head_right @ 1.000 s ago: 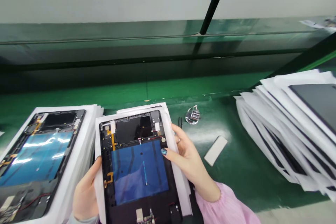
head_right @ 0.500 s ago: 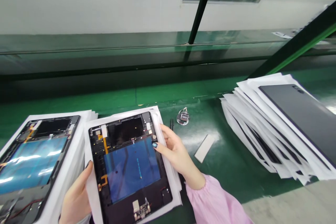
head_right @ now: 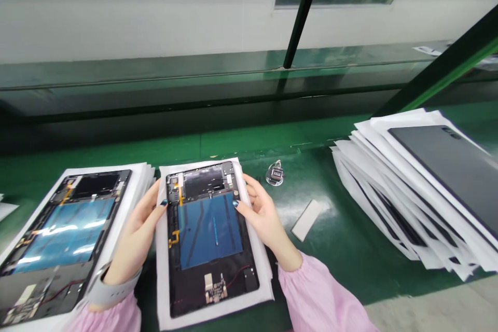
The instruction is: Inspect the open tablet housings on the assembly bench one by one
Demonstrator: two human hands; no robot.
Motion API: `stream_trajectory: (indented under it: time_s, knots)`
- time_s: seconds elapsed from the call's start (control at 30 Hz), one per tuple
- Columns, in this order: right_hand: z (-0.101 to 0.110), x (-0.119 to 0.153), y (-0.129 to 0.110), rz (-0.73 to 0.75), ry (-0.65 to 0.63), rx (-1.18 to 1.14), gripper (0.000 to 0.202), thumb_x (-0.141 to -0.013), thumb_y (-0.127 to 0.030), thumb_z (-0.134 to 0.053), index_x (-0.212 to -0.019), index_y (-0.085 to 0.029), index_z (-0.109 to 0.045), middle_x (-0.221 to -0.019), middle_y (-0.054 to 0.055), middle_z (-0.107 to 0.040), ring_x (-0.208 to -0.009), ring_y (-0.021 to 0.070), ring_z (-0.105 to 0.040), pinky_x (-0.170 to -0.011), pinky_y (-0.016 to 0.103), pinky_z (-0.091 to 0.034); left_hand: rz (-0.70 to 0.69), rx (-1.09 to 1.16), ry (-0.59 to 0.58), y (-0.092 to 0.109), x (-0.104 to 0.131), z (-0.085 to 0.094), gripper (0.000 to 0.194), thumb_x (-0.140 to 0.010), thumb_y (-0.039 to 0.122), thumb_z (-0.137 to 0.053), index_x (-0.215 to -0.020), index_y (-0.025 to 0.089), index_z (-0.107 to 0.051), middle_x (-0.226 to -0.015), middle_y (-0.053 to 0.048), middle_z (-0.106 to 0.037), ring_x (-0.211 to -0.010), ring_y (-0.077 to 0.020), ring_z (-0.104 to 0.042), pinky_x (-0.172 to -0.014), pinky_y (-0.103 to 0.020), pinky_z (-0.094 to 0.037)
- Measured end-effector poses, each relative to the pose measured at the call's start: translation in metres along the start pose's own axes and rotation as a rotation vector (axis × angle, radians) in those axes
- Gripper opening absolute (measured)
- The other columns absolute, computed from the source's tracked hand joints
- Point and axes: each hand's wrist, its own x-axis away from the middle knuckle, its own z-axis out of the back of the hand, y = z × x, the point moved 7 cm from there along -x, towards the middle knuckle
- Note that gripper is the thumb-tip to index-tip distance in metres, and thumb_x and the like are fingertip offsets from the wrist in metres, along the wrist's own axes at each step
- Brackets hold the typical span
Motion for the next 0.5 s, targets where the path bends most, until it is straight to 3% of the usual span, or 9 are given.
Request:
stream_trajectory:
  time_s: [0.07,0.17,0.37,0.5]
  knots:
    - [0.002,-0.003,0.001,0.012,0.014,0.049,0.058,-0.09,-0.035,-0.069,-0.144,-0.025,-0.05,-0.114,0.009,-0.075,-0.1,0.0245,-0.071,-0.085,0.037,-0.058,-0.036,-0.071,0.027,-0.002,-0.007,0.001,0.051,-0.092,0.039,-0.066,-0.141,0.026,-0.057,-0.126,-0.008,-0.067,-0.105,-0.0219,-0.066,-0.084,-0.026,-0.055]
    - [0.004,-0.008,0.004,0.028,0.037,0.15,0.057,-0.091,-0.029,-0.065,-0.145,-0.023,-0.049,-0.114,0.009,-0.075,-0.094,0.0235,-0.071,-0.074,0.034,-0.058,-0.05,-0.131,0.081,-0.008,-0.013,0.005,0.052,-0.092,0.034,-0.064,-0.141,0.024,-0.054,-0.107,-0.005,-0.062,-0.073,-0.0146,-0.06,-0.058,-0.023,-0.049]
    - [0.006,-0.012,0.007,0.1,0.106,0.401,0.051,-0.091,-0.021,-0.059,-0.142,-0.023,-0.056,-0.129,0.012,-0.07,-0.104,0.0261,-0.068,-0.067,0.032,-0.056,-0.11,-0.247,0.077,-0.013,-0.019,0.006,0.042,-0.094,0.028,-0.057,-0.136,0.021,-0.057,-0.11,-0.006,-0.061,-0.068,-0.0131,-0.054,-0.058,-0.025,-0.044]
    - [0.008,-0.007,0.0,0.218,0.135,0.573,0.056,-0.094,-0.023,-0.058,-0.149,-0.027,-0.049,-0.151,0.014,-0.054,-0.11,0.0267,-0.066,-0.067,0.033,-0.058,-0.189,-0.338,0.076,-0.014,-0.013,0.002,0.037,-0.097,0.03,-0.055,-0.132,0.022,-0.058,-0.131,-0.012,-0.058,-0.1,-0.0215,-0.06,-0.075,-0.03,-0.051]
